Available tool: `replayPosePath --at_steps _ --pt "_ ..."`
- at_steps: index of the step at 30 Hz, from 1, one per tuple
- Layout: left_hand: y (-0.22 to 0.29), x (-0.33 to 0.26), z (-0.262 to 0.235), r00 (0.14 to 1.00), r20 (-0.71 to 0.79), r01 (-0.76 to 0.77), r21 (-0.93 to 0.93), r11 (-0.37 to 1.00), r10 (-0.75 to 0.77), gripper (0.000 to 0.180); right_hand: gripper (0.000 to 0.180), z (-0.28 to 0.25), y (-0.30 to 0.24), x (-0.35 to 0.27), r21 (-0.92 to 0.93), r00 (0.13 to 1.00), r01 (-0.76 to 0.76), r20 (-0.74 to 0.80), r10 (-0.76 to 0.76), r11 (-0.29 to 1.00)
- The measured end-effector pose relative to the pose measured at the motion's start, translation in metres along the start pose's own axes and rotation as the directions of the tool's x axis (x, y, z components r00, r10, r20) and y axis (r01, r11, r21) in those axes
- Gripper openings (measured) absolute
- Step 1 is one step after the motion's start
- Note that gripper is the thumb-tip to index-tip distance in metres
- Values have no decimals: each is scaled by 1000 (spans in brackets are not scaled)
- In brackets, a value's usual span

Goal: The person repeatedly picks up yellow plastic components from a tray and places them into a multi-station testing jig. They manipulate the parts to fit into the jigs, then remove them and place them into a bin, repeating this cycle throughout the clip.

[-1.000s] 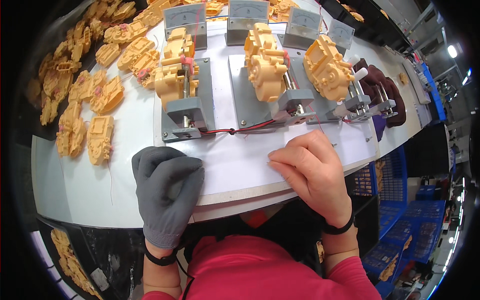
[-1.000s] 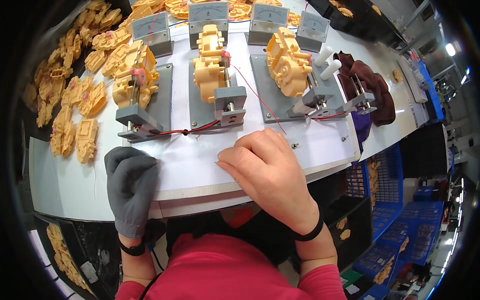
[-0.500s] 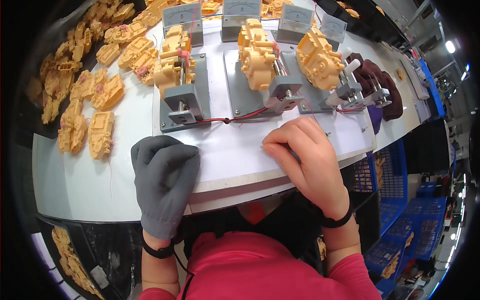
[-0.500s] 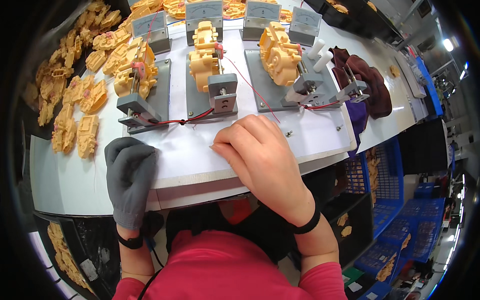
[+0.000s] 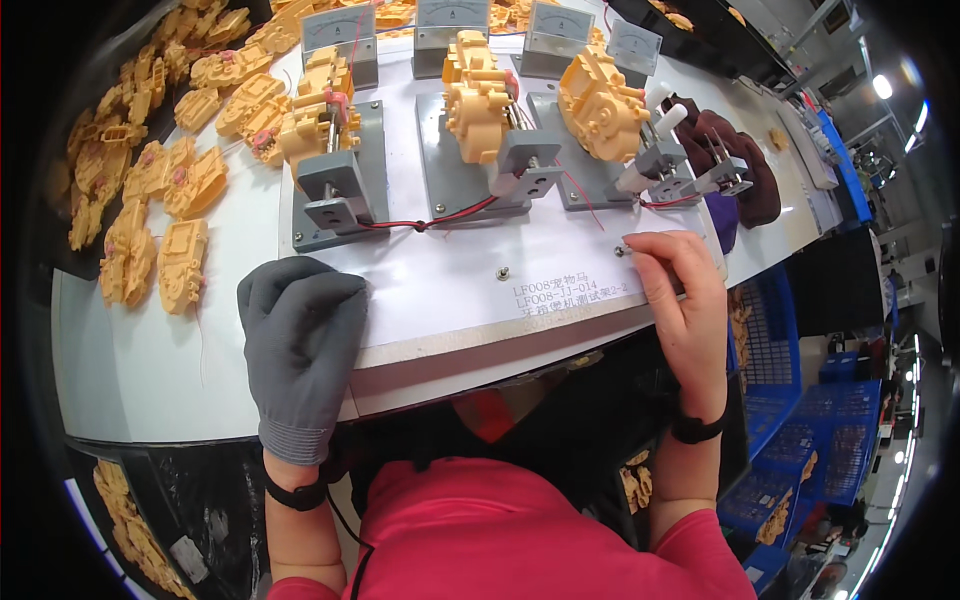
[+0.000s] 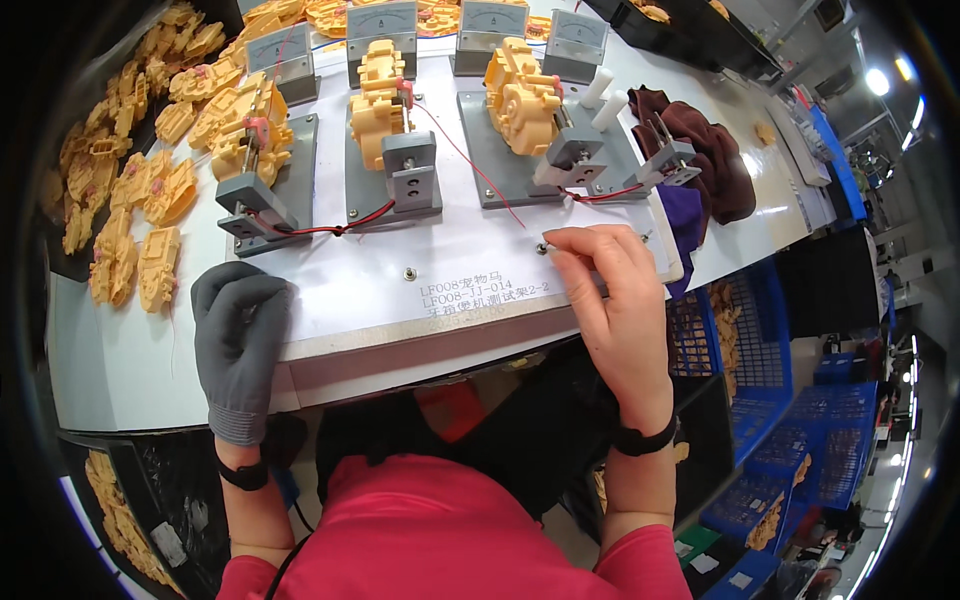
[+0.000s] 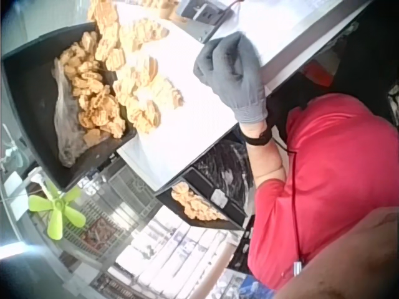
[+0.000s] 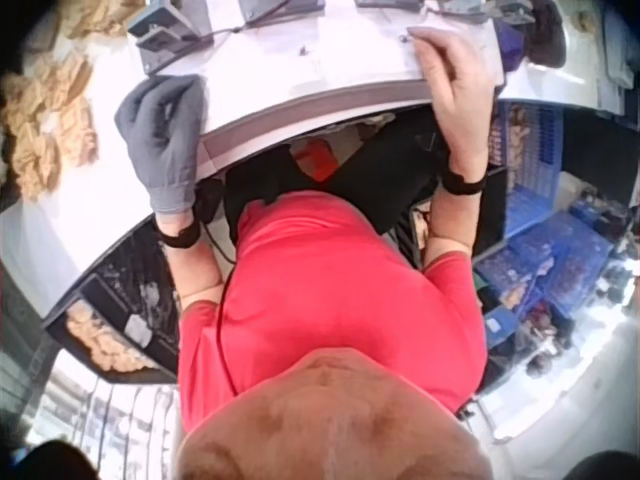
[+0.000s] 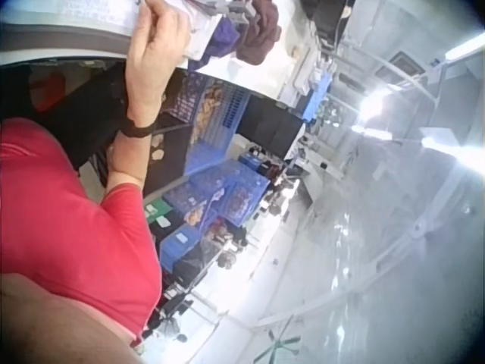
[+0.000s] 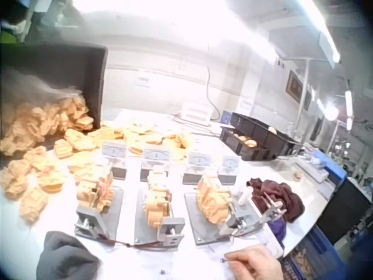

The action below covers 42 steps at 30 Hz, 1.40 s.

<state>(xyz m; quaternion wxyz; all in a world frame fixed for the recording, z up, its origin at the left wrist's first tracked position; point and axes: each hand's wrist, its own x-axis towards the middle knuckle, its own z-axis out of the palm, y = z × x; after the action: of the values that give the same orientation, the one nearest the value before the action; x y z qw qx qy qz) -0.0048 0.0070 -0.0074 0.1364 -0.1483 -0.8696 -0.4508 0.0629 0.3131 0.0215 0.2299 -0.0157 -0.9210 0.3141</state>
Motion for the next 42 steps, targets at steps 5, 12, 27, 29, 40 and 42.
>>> replayPosePath --at_steps 5,12,27,29,40,42 --pt "0 1 0 1000 -6 -13 -20 1000 13 15 9 7 4 7 -25 999 27 -24 -27 999" --pt "1 -1 1 1000 -4 15 -55 998 -15 15 8 9 4 9 3 1000 3 -17 -3 1000" --pt "0 0 2 1000 0 6 -12 1000 -6 16 11 10 11 5 25 1000 8 -5 -8 1000" --pt "0 0 -1 1000 9 0 -14 1000 0 17 11 11 10 6 40 1000 4 -6 -4 999" --pt "1 -2 -1 1000 -15 -3 -42 999 3 17 17 11 6 2 9 998 -29 -48 29 1000" --pt "1 -1 -3 1000 -9 -28 -10 1000 28 17 16 13 5 2 8 998 -24 -53 24 1000"
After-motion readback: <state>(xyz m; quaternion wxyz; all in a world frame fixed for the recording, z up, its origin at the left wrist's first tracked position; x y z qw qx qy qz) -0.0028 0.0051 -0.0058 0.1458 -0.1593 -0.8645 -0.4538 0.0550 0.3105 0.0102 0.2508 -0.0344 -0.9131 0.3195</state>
